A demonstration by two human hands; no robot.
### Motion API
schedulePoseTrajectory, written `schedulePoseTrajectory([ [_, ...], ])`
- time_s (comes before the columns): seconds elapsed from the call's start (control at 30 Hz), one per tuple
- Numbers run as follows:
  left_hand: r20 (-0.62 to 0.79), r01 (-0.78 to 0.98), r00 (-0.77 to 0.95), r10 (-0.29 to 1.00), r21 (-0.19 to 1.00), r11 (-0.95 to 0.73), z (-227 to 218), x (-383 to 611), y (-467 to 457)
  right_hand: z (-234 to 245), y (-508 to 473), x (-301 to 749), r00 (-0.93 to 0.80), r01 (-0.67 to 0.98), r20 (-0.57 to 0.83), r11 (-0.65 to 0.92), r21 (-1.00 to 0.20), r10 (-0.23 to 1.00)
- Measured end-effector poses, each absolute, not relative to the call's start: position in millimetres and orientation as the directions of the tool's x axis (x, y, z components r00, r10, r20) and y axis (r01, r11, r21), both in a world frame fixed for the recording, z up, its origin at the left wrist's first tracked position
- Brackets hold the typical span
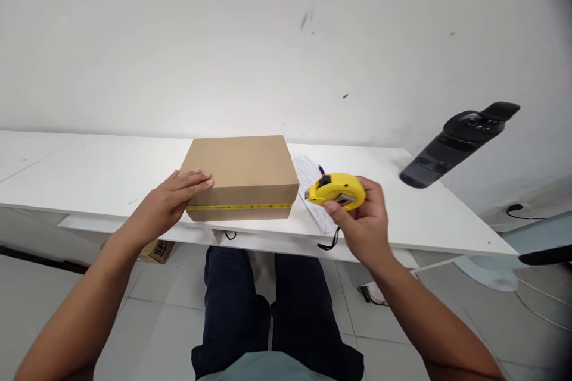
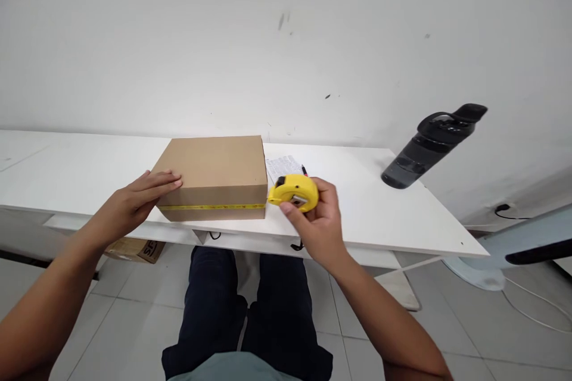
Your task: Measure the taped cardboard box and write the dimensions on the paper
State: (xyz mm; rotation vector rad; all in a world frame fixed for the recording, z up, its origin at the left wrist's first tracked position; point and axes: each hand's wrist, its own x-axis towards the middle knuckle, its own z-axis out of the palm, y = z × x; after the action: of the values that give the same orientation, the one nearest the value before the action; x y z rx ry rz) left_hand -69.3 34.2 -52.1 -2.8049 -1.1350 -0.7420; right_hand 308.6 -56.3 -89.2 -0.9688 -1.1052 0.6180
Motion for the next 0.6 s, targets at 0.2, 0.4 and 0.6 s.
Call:
schedulePoseTrajectory([
  [0.2, 0.603, 0.636, 0.636, 0.483, -0.054, -0.770, -44.9, -38.5, 12.4, -68.8, -60.5, 261.9, -0.019, -0.154, 0.310, 0.304, -0.940, 0.951],
  [0.4, 0.746, 0.466, 0.666, -0.008, -0.424, -0.777, -34.9, 7.5, -41.7, -58.7, -67.2, 229.8, -0.303, -0.298, 0.173, 0.080, -0.951, 0.937],
  [0.6, 0.750, 0.589, 0.656, -0.086, -0.580, -0.563, -38.8, -31.7, -18.0, -63.0, -49.3, 250.6, -0.080, -0.206, 0.314, 0.293, -0.934, 0.946],
])
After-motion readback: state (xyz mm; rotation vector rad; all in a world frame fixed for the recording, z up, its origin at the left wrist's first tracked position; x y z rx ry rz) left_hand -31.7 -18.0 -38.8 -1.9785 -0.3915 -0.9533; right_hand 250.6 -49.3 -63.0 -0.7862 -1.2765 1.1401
